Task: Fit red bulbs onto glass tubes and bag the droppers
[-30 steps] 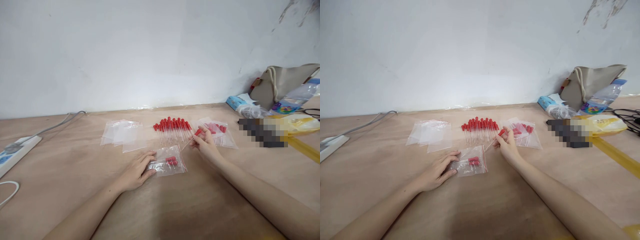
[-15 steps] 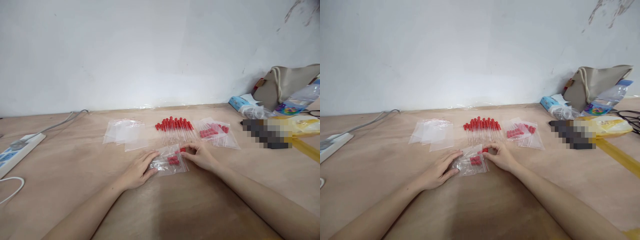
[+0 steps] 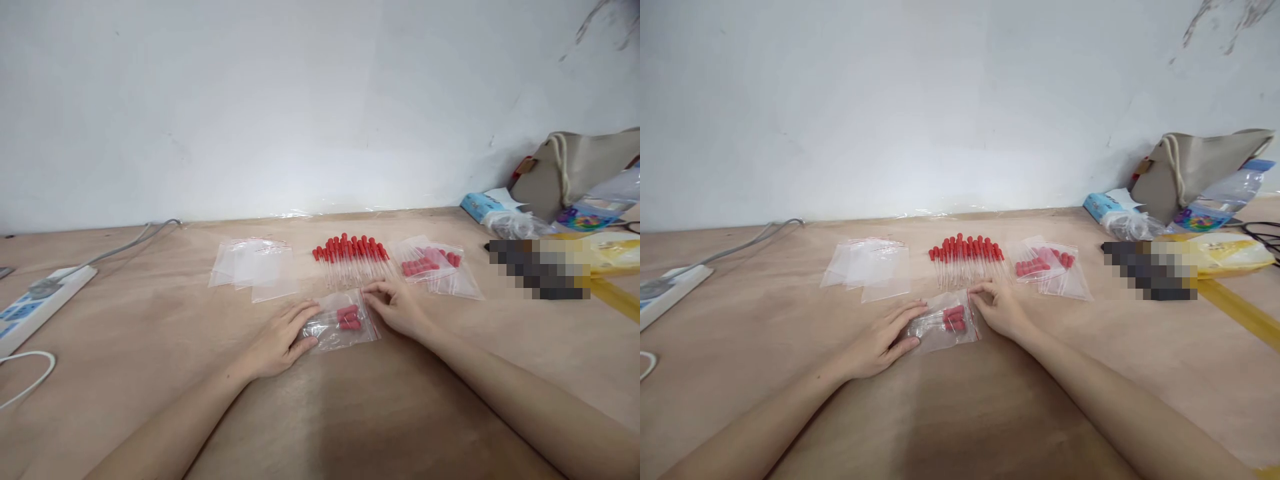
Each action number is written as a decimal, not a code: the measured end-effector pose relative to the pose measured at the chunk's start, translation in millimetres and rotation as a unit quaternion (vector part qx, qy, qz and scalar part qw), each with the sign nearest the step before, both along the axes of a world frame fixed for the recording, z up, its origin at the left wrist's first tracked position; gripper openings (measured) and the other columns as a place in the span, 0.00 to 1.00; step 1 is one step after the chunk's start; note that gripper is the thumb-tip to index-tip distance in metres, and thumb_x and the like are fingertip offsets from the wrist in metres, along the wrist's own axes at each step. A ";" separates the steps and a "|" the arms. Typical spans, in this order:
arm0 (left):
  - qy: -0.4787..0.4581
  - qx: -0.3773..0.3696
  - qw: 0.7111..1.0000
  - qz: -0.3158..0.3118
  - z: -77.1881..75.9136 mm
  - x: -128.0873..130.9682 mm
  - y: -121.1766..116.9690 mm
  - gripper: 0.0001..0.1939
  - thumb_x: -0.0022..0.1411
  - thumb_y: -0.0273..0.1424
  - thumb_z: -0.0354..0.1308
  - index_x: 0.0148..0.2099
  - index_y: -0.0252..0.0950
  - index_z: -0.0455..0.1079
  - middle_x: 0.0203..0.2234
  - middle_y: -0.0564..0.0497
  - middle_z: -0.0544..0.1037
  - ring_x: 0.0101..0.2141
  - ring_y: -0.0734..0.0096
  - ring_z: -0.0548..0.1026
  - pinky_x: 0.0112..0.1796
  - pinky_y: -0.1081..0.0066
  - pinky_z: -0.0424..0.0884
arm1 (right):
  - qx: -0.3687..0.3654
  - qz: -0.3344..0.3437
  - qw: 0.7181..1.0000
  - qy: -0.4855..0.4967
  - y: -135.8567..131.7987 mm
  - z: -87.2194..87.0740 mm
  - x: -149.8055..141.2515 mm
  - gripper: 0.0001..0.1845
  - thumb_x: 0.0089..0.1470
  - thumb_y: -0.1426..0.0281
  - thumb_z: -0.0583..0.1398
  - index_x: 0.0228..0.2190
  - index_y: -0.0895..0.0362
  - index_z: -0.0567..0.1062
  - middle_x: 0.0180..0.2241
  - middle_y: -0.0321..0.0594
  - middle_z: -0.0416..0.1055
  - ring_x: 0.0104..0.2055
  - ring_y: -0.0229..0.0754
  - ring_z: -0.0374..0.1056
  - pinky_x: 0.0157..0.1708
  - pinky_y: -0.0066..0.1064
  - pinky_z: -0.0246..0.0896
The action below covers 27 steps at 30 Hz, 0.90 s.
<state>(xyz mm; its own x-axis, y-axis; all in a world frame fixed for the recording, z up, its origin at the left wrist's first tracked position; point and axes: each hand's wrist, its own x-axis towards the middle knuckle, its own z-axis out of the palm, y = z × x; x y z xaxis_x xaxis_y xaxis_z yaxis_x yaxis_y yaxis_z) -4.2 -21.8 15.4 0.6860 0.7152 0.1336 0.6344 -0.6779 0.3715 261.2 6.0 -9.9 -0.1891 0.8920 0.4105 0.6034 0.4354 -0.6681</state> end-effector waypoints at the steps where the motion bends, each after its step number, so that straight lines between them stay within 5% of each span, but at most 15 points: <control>1: -0.002 0.000 1.000 -0.002 0.3 0.2 0.1 0.22 0.63 0.36 0.45 0.59 0.41 0.50 0.56 0.47 0.59 0.55 0.64 0.58 0.53 0.61 0.58 | 0.003 -0.031 0.999 0.009 4.6 3.5 2.6 0.08 0.48 0.70 0.55 0.29 0.56 0.74 0.30 0.39 0.70 0.32 0.39 0.64 0.33 0.32 0.60; 7: -0.012 -0.015 1.000 -0.007 -1.3 -0.6 1.8 0.16 0.63 0.36 0.46 0.52 0.40 0.57 0.55 0.47 0.60 0.56 0.65 0.57 0.53 0.61 0.57 | 0.028 -0.159 0.987 -0.018 62.4 24.3 13.4 0.07 0.43 0.70 0.57 0.28 0.58 0.72 0.27 0.38 0.70 0.28 0.38 0.64 0.31 0.30 0.58; 13: -0.028 -0.020 0.999 -0.008 -2.7 -1.9 1.8 0.13 0.62 0.35 0.47 0.49 0.39 0.58 0.55 0.46 0.61 0.55 0.64 0.57 0.52 0.60 0.59 | -0.036 -0.217 0.973 -0.076 114.1 25.4 0.9 0.13 0.45 0.64 0.57 0.32 0.59 0.73 0.32 0.43 0.69 0.34 0.41 0.65 0.37 0.31 0.58; 19: -0.028 -0.024 0.999 -0.011 -1.3 -0.8 2.1 0.13 0.62 0.35 0.47 0.48 0.39 0.58 0.54 0.45 0.61 0.55 0.65 0.58 0.52 0.60 0.58 | -0.063 -0.255 0.963 -0.063 128.9 22.3 -1.6 0.14 0.47 0.71 0.54 0.35 0.62 0.73 0.36 0.51 0.69 0.43 0.46 0.64 0.43 0.35 0.56; 23: -0.029 -0.027 0.999 -0.010 -0.4 -0.2 2.2 0.12 0.62 0.35 0.47 0.48 0.39 0.58 0.54 0.46 0.62 0.55 0.64 0.58 0.52 0.60 0.58 | -0.073 -0.249 0.965 -0.044 131.6 24.2 -0.9 0.08 0.44 0.71 0.56 0.26 0.60 0.74 0.33 0.49 0.70 0.40 0.45 0.65 0.42 0.34 0.57; 27: -0.030 -0.027 0.999 -0.010 0.3 -0.5 1.9 0.13 0.62 0.35 0.47 0.49 0.39 0.58 0.54 0.46 0.62 0.55 0.64 0.58 0.52 0.60 0.58 | -0.073 -0.247 0.966 -0.010 127.1 34.2 2.4 0.08 0.45 0.68 0.56 0.26 0.60 0.72 0.31 0.46 0.71 0.35 0.42 0.67 0.37 0.33 0.59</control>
